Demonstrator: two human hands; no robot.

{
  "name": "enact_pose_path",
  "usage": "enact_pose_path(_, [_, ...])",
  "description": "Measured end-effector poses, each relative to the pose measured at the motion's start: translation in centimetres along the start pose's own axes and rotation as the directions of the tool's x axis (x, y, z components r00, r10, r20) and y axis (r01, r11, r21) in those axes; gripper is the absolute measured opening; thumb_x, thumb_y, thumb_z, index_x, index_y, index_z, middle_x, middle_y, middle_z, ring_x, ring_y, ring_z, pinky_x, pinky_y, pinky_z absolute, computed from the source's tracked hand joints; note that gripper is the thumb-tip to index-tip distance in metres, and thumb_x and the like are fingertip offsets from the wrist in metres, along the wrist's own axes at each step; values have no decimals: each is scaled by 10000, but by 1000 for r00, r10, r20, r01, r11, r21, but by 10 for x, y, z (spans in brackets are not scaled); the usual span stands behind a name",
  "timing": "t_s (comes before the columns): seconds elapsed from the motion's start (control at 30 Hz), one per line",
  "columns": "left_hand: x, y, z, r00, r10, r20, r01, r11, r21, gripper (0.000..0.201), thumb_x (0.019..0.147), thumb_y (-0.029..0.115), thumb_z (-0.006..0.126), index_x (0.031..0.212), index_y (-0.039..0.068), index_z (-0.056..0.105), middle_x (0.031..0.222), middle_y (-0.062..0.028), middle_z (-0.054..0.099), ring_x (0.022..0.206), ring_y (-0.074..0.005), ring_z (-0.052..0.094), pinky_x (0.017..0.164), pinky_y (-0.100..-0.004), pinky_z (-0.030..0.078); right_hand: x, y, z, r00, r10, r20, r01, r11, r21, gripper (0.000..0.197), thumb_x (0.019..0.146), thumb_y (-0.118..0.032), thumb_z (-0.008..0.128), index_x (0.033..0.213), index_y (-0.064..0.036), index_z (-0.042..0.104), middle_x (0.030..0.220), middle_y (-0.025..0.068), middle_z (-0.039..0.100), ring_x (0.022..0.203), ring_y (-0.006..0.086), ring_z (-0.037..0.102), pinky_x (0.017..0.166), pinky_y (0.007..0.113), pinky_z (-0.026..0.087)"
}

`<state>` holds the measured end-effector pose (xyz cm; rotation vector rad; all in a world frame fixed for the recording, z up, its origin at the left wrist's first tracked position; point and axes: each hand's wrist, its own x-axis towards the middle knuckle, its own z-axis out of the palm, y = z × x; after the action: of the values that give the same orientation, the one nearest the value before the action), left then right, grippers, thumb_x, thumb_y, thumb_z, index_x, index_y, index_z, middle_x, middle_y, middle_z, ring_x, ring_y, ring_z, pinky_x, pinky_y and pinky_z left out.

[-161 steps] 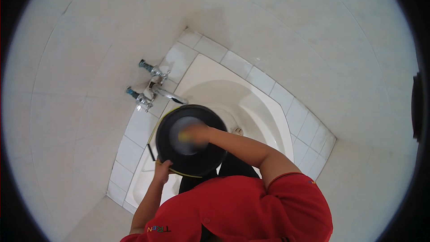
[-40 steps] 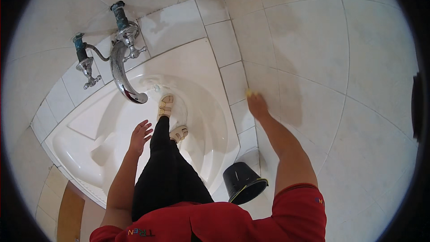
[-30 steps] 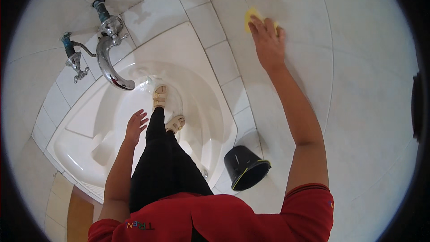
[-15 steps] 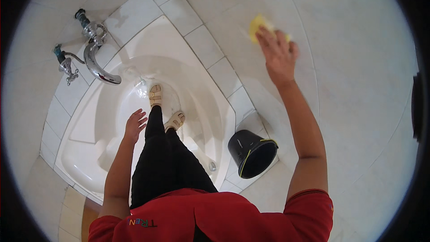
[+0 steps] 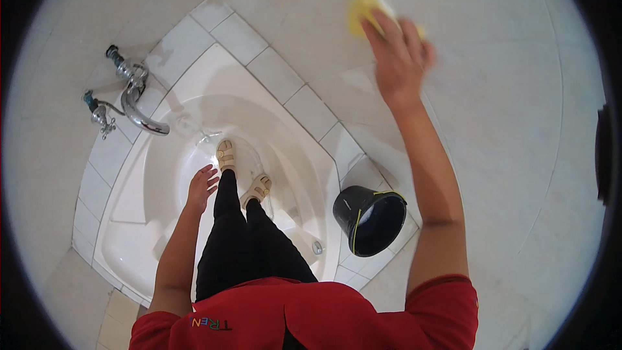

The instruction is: The person cleans the tiled walls of a bathroom using a yellow sponge and a bucket of soapy water. They repeatedly dip the sponge into the bucket and scrub the wall surfaces in a systematic manner, moving from one section to another.

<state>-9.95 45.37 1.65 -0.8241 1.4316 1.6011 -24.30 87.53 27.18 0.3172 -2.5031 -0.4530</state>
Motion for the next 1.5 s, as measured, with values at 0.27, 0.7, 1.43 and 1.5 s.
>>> enact_pose_path(0.27, [-11,5,43,985,59,160,-69,996,60,484,918,288,491,1340,81,377,1276,-93,502,1116,-220,506,958,-387,388,-58,-48,135,779,-373,504,401,914,56,269,793,-134,550,1047,-95,632,1162,-4,553,1187,198,444,986,400,329])
enact_pose_path(0.7, [-20,7,30,996,0,93,-17,984,175,480,918,262,462,1352,82,366,1295,-108,487,1122,-234,504,957,-396,386,-282,43,-63,877,187,442,-206,979,-4,321,751,-127,565,1052,-208,640,1135,-43,546,1099,170,494,816,414,377])
enact_pose_path(1.43, [-62,-86,292,592,-399,700,-464,541,701,617,901,224,555,1418,79,252,1370,-177,392,1238,-230,410,973,-354,377,-639,-192,55,-298,522,799,-923,57,-381,751,782,-142,589,1411,-97,180,1348,293,315,1119,461,471,925,493,425])
enact_pose_path(1.5, [-59,-120,311,581,-394,712,-468,554,689,628,898,228,576,1413,63,258,1415,-203,337,1275,-252,387,995,-359,365,-606,-171,24,-385,414,825,-903,15,-429,742,787,-148,591,1411,-112,191,1322,291,359,1126,447,473,933,480,420])
